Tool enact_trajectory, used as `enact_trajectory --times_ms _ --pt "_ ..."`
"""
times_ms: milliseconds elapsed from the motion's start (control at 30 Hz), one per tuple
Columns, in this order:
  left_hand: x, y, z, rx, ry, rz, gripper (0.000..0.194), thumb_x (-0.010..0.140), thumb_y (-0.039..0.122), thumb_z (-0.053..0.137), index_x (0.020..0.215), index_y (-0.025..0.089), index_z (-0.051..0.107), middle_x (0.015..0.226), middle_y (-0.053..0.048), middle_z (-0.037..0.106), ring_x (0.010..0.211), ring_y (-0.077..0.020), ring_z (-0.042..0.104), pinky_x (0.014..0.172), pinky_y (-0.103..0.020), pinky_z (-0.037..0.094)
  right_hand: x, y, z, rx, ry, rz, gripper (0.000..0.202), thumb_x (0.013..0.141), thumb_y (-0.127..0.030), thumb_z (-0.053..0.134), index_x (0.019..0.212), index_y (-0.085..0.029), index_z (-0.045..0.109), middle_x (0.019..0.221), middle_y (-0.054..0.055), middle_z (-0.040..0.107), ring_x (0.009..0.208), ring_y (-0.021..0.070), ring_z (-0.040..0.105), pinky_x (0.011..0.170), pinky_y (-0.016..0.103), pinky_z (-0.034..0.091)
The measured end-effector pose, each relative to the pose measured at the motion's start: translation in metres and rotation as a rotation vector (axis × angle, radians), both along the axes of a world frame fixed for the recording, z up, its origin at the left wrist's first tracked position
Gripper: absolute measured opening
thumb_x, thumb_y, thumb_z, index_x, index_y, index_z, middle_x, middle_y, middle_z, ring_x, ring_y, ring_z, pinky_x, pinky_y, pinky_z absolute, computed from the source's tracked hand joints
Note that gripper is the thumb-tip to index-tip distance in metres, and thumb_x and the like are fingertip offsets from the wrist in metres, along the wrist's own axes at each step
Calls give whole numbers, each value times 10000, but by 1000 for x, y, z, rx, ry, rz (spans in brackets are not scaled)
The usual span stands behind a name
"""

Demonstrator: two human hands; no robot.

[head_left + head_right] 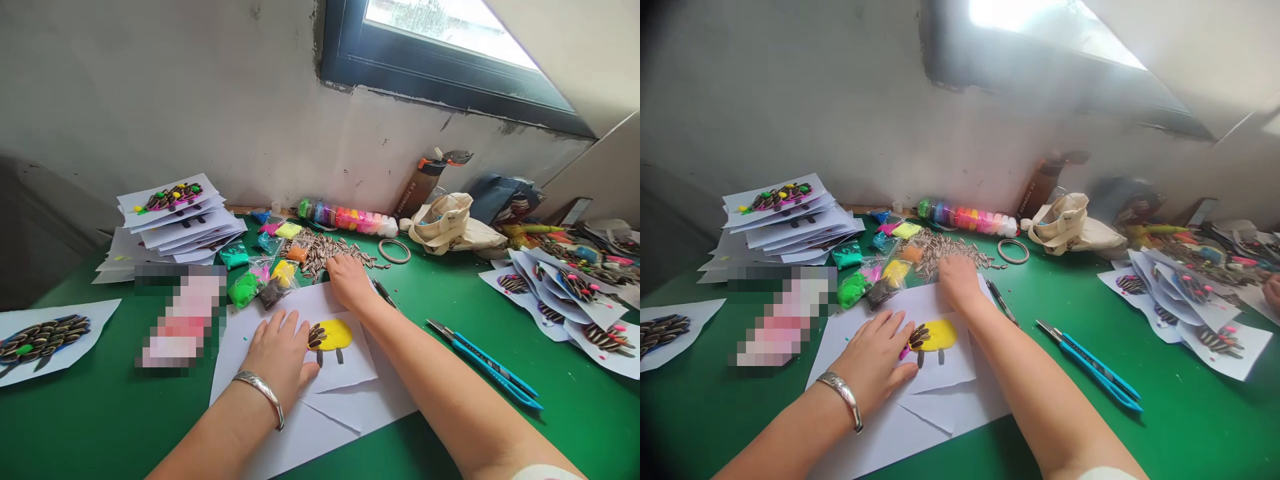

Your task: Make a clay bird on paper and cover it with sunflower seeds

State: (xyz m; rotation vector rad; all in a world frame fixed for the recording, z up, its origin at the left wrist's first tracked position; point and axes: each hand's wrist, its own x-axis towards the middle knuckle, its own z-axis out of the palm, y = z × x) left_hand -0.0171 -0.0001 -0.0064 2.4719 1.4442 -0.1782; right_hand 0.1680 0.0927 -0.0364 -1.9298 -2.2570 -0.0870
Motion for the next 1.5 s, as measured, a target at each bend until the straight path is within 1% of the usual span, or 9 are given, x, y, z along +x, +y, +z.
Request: enact_trajectory --times_ms 67,167,267,333,400,567,733,1067,1500 --pt "0 0 1 -1 -7 -5 502 812 343 597 1280 167 562 1395 -147 491 1326 -361 366 1070 -513 339 1 -11 7 11 18 -18 211 896 -71 404 920 -152 598 960 126 627 899 233 533 744 326 339" --pt "0 0 1 5 -21 -6 496 811 348 600 1267 155 575 1363 -155 518 1308 -367 387 1062 -520 350 4 -49 16 16 127 -31 246 967 -137 318 962 -172 561 859 62 630 765 173 548 675 276 376" --pt "0 -1 -2 12 -22 -1 517 809 363 603 1286 167 562 1377 -147 510 1318 -367 379 1071 -520 342 6 -96 18 -59 610 91 174 960 -203 391 921 -208 561 804 4 628 701 130 550 651 230 414" --pt "-1 -1 -3 14 -16 -4 528 811 364 605 1300 174 551 1403 -145 489 1329 -369 367 1076 -523 335 4 -120 14 -110 756 147 154 925 -182 442 889 -217 587 812 -1 634 708 126 550 639 222 424" --pt "0 0 -4 11 -7 -10 523 817 367 606 1303 182 549 1411 -142 483 1333 -368 366 1074 -519 339 1 -132 10 -122 817 144 145 891 -155 480 865 -216 609 790 -3 639 697 129 553 629 226 428" --pt "1 0 1 -8 30 -21 534 840 369 596 1325 154 530 1431 -158 458 1341 -368 355 1077 -513 338 -6 -131 2 -93 845 208 245 847 -61 486 932 -225 647 848 0 681 762 135 597 684 239 449" --pt "2 0 3 -24 50 -25 535 840 365 611 1322 146 532 1427 -154 461 1332 -365 360 1077 -513 339 -9 -128 -5 -4 717 242 323 819 10 474 969 -222 643 865 15 688 783 155 602 699 265 457" --pt "3 1 0 -19 54 -28 531 839 378 621 1315 157 538 1417 -151 467 1322 -367 370 1069 -520 348 -9 -123 -12 39 593 252 226 861 -41 503 931 -194 654 848 56 653 827 197 557 721 316 461" --pt "2 2 -1 -24 48 -28 558 843 367 619 1341 137 518 1438 -160 445 1338 -374 342 1092 -535 313 -19 -124 -20 120 558 201 170 840 -48 534 855 -176 646 791 50 621 764 183 519 690 296 430"
